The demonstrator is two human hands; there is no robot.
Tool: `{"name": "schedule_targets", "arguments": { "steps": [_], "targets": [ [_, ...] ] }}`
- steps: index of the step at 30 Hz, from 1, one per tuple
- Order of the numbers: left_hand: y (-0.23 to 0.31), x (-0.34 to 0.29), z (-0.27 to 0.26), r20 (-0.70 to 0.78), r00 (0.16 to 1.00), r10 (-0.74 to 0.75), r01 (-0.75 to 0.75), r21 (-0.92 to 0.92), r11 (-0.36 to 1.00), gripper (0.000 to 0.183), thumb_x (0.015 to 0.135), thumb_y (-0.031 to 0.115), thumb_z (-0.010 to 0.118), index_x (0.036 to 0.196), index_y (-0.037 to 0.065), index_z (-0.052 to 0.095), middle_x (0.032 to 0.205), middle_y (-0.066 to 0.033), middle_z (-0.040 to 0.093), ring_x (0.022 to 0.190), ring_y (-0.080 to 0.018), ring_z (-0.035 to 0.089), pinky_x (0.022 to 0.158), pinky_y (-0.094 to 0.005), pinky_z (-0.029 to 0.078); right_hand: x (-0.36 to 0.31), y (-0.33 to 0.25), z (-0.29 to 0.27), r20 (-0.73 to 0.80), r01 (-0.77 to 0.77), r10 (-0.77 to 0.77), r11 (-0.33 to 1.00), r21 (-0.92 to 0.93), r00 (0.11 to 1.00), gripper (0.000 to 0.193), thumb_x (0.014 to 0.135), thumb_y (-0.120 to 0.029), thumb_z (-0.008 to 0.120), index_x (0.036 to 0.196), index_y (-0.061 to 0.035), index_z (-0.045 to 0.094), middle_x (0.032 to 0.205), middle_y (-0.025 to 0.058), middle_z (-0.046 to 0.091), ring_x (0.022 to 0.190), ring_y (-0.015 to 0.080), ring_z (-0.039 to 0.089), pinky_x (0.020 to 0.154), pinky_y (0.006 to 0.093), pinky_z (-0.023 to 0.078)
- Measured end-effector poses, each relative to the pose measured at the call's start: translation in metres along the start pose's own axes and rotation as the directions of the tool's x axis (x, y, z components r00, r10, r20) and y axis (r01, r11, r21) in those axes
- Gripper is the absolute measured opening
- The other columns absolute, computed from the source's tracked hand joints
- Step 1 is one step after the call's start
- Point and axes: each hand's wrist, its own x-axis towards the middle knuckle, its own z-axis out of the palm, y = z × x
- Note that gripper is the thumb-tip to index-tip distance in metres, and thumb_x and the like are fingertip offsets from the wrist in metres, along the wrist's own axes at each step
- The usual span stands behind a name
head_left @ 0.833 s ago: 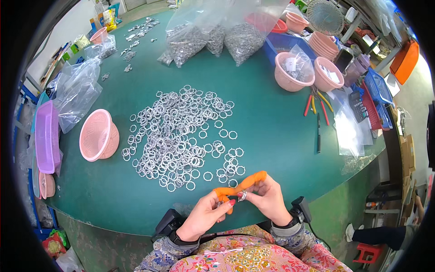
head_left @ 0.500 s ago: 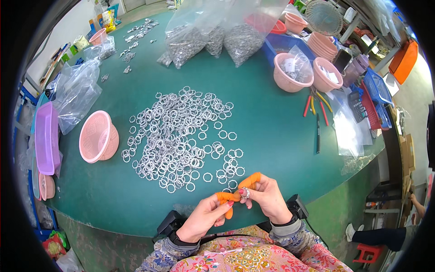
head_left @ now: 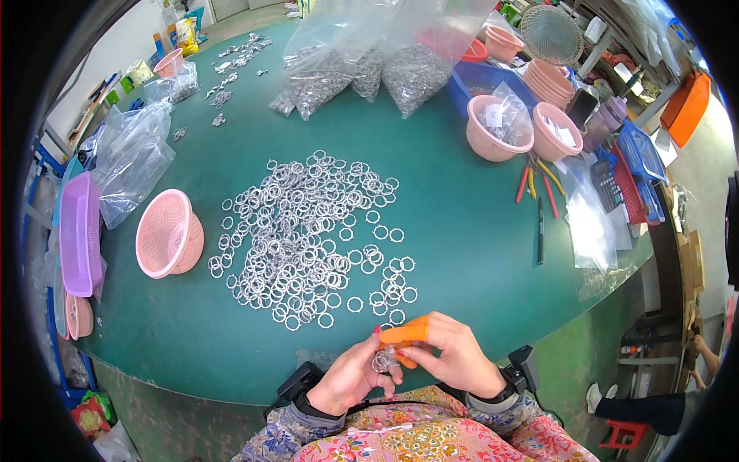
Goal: The recorder gathers small metal rings from containers and bags, then spreads them on a table to sort and inspect them.
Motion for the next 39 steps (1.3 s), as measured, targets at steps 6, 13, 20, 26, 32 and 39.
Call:
{"name": "schedule_targets", "arguments": {
  "steps": [6, 13, 20, 26, 32, 39],
  "targets": [
    [0.004, -0.001, -0.006, -0.086, 0.994, 0.068, -0.061, 0.085, 0.995, 0.038, 0.099, 0.033, 0.045, 0.104, -0.002, 0.061, 0.076, -0.0045, 0.058, 0.055, -0.0099, 0.048, 0.046, -0.0227, 0.037, 0.021, 0.024, -0.013, -0.145, -0.023, -0.030, 0.936, -0.351, 0.989, 0.024, 0.077, -0.007, 0.070, 0.100, -0.0099, 0.068, 0.088, 0.0061, 0.062, 0.081, 0.0272, 0.056, 0.069, 0.0353, 0.047],
    [0.021, -0.007, -0.005, -0.062, 0.949, 0.311, -0.271, 0.346, 0.898, 0.027, 0.097, 0.022, 0.054, 0.108, 0.000, 0.065, 0.065, 0.0063, 0.043, 0.052, 0.0008, 0.029, 0.045, -0.0170, 0.019, 0.022, 0.052, 0.000, -0.170, -0.046, -0.039, 0.884, -0.466, 0.985, 0.024, 0.073, -0.007, 0.072, 0.096, -0.0075, 0.066, 0.089, 0.0082, 0.054, 0.085, 0.0275, 0.052, 0.070, 0.0367, 0.047],
    [0.018, -0.008, -0.007, -0.094, 0.943, 0.318, -0.278, 0.297, 0.913, 0.025, 0.097, 0.019, 0.054, 0.105, -0.002, 0.065, 0.064, 0.0055, 0.044, 0.053, -0.0010, 0.029, 0.045, -0.0185, 0.019, 0.036, 0.044, 0.008, -0.197, 0.052, -0.131, 0.931, -0.361, 0.972, 0.024, 0.073, -0.003, 0.069, 0.097, -0.0094, 0.069, 0.087, 0.0076, 0.056, 0.083, 0.0265, 0.053, 0.068, 0.0354, 0.047],
    [0.015, -0.011, -0.009, -0.068, 0.954, 0.294, -0.261, 0.298, 0.918, 0.026, 0.097, 0.019, 0.053, 0.107, -0.002, 0.064, 0.067, 0.0051, 0.046, 0.053, -0.0002, 0.030, 0.045, -0.0176, 0.021, 0.039, 0.050, 0.014, -0.105, 0.154, -0.246, 0.833, -0.531, 0.964, 0.024, 0.074, -0.003, 0.069, 0.097, -0.0113, 0.070, 0.089, 0.0066, 0.057, 0.083, 0.0262, 0.053, 0.069, 0.0354, 0.047],
    [0.016, -0.013, -0.010, -0.080, 0.952, 0.295, -0.260, 0.297, 0.919, 0.025, 0.097, 0.018, 0.053, 0.106, -0.002, 0.064, 0.066, 0.0046, 0.046, 0.054, -0.0007, 0.032, 0.046, -0.0178, 0.021, 0.034, 0.046, 0.007, -0.167, 0.127, -0.186, 0.942, -0.311, 0.968, 0.029, 0.071, 0.000, 0.073, 0.098, -0.0110, 0.072, 0.094, 0.0058, 0.061, 0.086, 0.0217, 0.057, 0.071, 0.0300, 0.048],
    [0.012, -0.008, -0.007, -0.042, 0.950, 0.311, -0.283, 0.310, 0.907, 0.028, 0.095, 0.020, 0.058, 0.118, 0.004, 0.059, 0.072, 0.0045, 0.051, 0.053, 0.0016, 0.032, 0.046, -0.0159, 0.022, 0.022, 0.022, 0.005, -0.109, 0.010, -0.003, 0.998, 0.057, 0.994, 0.029, 0.072, 0.003, 0.070, 0.097, -0.0099, 0.072, 0.095, 0.0044, 0.066, 0.085, 0.0182, 0.059, 0.072, 0.0284, 0.048]
  ]
}}
